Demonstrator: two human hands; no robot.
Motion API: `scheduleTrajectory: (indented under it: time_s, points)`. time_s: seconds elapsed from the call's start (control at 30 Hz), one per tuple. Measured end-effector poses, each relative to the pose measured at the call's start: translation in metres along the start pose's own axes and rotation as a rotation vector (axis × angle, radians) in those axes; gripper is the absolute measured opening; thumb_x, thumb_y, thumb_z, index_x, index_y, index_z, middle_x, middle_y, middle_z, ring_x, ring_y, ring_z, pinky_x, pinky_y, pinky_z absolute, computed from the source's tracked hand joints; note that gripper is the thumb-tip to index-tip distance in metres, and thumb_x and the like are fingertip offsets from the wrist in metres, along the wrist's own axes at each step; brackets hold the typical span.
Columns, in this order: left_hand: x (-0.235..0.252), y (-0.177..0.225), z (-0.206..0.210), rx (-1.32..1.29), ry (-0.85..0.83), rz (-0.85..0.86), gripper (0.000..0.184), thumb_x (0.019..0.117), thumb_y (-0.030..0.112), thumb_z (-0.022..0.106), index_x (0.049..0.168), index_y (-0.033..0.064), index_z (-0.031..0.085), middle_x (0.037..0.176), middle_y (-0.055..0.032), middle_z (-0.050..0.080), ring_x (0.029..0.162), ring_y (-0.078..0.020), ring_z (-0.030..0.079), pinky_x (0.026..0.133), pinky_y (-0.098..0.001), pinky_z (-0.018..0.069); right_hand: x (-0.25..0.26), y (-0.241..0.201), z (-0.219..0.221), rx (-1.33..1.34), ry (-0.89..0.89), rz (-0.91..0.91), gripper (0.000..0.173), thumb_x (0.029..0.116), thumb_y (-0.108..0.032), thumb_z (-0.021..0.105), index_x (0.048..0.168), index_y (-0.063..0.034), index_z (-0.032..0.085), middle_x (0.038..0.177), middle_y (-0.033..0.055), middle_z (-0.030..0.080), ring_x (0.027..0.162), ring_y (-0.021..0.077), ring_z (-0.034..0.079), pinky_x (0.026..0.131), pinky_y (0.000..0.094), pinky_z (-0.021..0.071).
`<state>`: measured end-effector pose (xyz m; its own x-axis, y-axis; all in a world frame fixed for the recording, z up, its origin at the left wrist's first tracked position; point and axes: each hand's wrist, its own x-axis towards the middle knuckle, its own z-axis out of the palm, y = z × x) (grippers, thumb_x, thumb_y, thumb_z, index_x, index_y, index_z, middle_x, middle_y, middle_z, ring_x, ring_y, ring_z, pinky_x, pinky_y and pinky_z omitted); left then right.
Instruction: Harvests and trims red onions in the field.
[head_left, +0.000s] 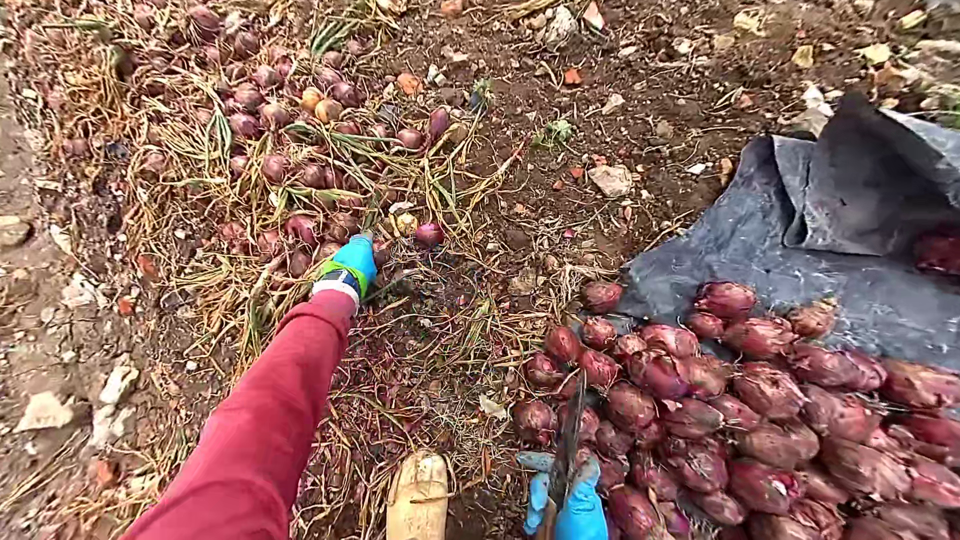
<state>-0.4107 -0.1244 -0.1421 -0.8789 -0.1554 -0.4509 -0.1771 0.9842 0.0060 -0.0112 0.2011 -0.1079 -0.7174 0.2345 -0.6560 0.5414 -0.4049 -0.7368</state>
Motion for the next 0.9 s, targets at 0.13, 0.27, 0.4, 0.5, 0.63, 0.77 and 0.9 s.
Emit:
scheduleTrajectory:
  time_s: [0.13, 0.27, 0.4, 0.5, 0.63, 0.77, 0.9]
  points:
    - [-0.009, -0.004, -0.008, 0.046, -0.018, 0.040, 0.078, 0.0688, 0.042, 0.091, 0.132, 0.0070, 0.060, 0.126, -0.0248, 0.065, 0.107, -0.0462, 0.068, 0.085, -0.0704, 0.0553, 0.022, 0.022, 0.031, -0.046, -0.113, 0.094, 0.096, 0.0990, -0.072, 0.002, 0.103, -0.0015, 0.067, 0.056, 0.0098, 0.060, 0.042, 0.0211, 0.059, 0.040, 0.0388, 0.0548]
    - [-0.090, 0.012, -0.037, -0.005, -0.055, 0.233, 0.086, 0.0652, 0.055, 0.088, 0.140, 0.0227, 0.059, 0.119, -0.0109, 0.072, 0.102, -0.0350, 0.072, 0.083, -0.0666, 0.0568, 0.052, 0.024, 0.062, -0.029, -0.236, 0.202, 0.096, 0.0981, -0.074, 0.002, 0.107, -0.0011, 0.064, 0.058, 0.0112, 0.058, 0.043, 0.0234, 0.058, 0.041, 0.0407, 0.0551]
    - [-0.198, 0.042, -0.039, -0.134, -0.250, 0.520, 0.086, 0.0629, 0.072, 0.084, 0.136, 0.0321, 0.062, 0.108, 0.0033, 0.075, 0.098, -0.0176, 0.072, 0.082, -0.0548, 0.0602, 0.052, 0.003, 0.080, -0.007, -0.404, -0.046, 0.085, 0.0856, -0.085, 0.045, 0.101, -0.0028, 0.061, 0.062, 0.0062, 0.061, 0.045, 0.0201, 0.060, 0.043, 0.0372, 0.0562]
    - [-0.245, 0.059, -0.029, -0.155, -0.600, 0.677, 0.081, 0.0693, 0.064, 0.087, 0.137, 0.0255, 0.062, 0.114, -0.0005, 0.075, 0.106, -0.0214, 0.071, 0.090, -0.0586, 0.0575, 0.037, -0.012, 0.082, -0.109, -0.335, -0.274, 0.085, 0.0846, -0.087, 0.043, 0.096, -0.0051, 0.063, 0.064, 0.0065, 0.064, 0.049, 0.0198, 0.062, 0.046, 0.0386, 0.0572]
    - [-0.249, 0.063, -0.020, 0.005, -0.624, 0.721, 0.066, 0.0745, 0.057, 0.087, 0.123, 0.0160, 0.069, 0.109, -0.0075, 0.075, 0.104, -0.0291, 0.071, 0.089, -0.0633, 0.0547, 0.020, -0.018, 0.056, -0.290, -0.330, -0.205, 0.087, 0.0909, -0.086, 0.025, 0.091, -0.0090, 0.065, 0.055, 0.0035, 0.057, 0.040, 0.0184, 0.054, 0.037, 0.0371, 0.0505]
    - [-0.264, 0.079, -0.018, -0.126, -0.451, 0.538, 0.063, 0.0741, 0.067, 0.083, 0.115, 0.0203, 0.072, 0.100, -0.0013, 0.075, 0.096, -0.0214, 0.072, 0.088, -0.0559, 0.0586, 0.006, -0.007, 0.023, -0.213, -0.260, -0.154, 0.092, 0.0944, -0.082, 0.017, 0.097, -0.0055, 0.067, 0.056, 0.0070, 0.057, 0.040, 0.0215, 0.055, 0.036, 0.0399, 0.0518]
    - [-0.320, 0.120, -0.024, 0.104, -0.605, 0.997, 0.038, 0.1027, 0.043, 0.058, 0.102, 0.0068, 0.071, 0.096, -0.0165, 0.072, 0.094, -0.0380, 0.070, 0.078, -0.0661, 0.0537, -0.020, -0.016, 0.002, -0.437, -0.340, -0.097, 0.095, 0.0781, -0.097, 0.028, 0.084, -0.0100, 0.065, 0.058, 0.0045, 0.061, 0.044, 0.0188, 0.058, 0.041, 0.0380, 0.0529]
